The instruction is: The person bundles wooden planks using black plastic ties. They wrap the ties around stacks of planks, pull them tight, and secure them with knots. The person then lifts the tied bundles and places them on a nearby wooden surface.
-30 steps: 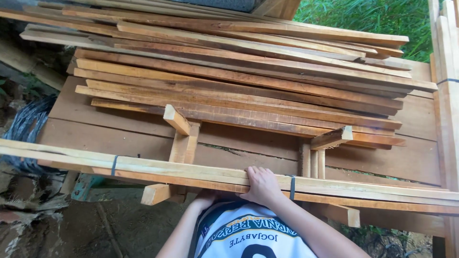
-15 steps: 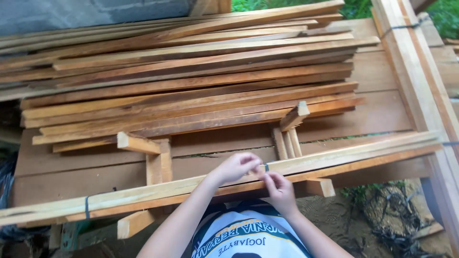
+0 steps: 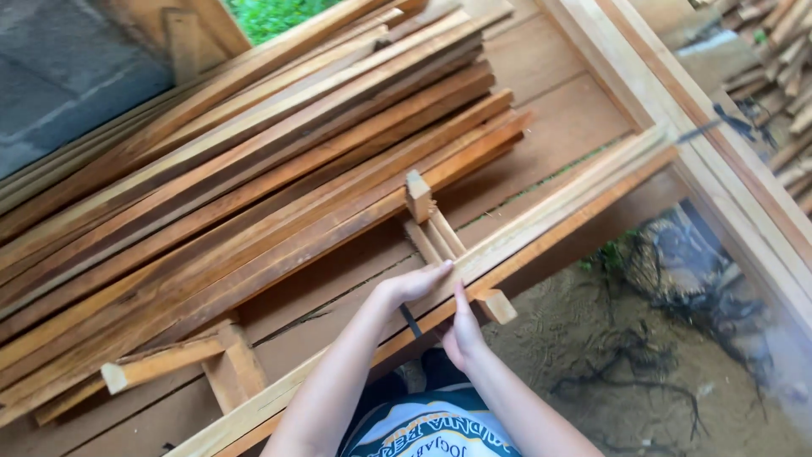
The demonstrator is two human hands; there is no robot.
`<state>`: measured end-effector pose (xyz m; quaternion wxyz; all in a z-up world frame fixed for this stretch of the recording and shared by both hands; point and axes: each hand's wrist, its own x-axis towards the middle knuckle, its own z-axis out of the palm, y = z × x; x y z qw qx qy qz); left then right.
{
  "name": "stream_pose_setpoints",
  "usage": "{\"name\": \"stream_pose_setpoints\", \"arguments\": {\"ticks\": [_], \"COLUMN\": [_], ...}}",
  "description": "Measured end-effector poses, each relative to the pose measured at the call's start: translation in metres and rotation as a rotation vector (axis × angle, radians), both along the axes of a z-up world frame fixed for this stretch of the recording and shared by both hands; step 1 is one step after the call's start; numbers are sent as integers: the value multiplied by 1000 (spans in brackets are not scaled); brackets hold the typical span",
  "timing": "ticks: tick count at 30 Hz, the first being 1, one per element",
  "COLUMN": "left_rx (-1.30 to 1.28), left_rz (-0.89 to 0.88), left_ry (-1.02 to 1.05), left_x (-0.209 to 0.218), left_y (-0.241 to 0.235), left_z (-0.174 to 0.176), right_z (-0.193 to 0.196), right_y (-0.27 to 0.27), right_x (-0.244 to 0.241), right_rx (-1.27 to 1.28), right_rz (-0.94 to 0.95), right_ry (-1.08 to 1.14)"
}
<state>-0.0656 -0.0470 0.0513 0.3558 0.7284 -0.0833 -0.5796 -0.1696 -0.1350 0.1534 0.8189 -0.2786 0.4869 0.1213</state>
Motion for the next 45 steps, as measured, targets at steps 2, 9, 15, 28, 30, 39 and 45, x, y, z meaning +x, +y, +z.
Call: {"name": "stream_pose_setpoints", "arguments": {"ticks": [2,9,15,28,30,39,45], "left_rx": [4,53,-63,172,160,206,169], "left_rz": [-12,-52,119,38,-36,29,132], "left_ry": [23,75,128,138,132,180,38], "left_x": [1,14,6,11,12,9,-3], "left_y": [4,3,18,1,-5,1,5], "left_z": [-29,3,-17,-57,-59,-33,-48], "right_z": [-11,-72,-72,-113,-122,-125,-134], "right_y": [-3,-4,-9,7,5,5,-24], "right_x": [1,-2,-3,-40,-43,-40,-45], "right_rx": [18,80,91,8,-11,-70,-122], "right_rz": [-7,-129,-90,71,100,181,434], "right_ry": [23,51,82,-74,-121,-118,-84]}}
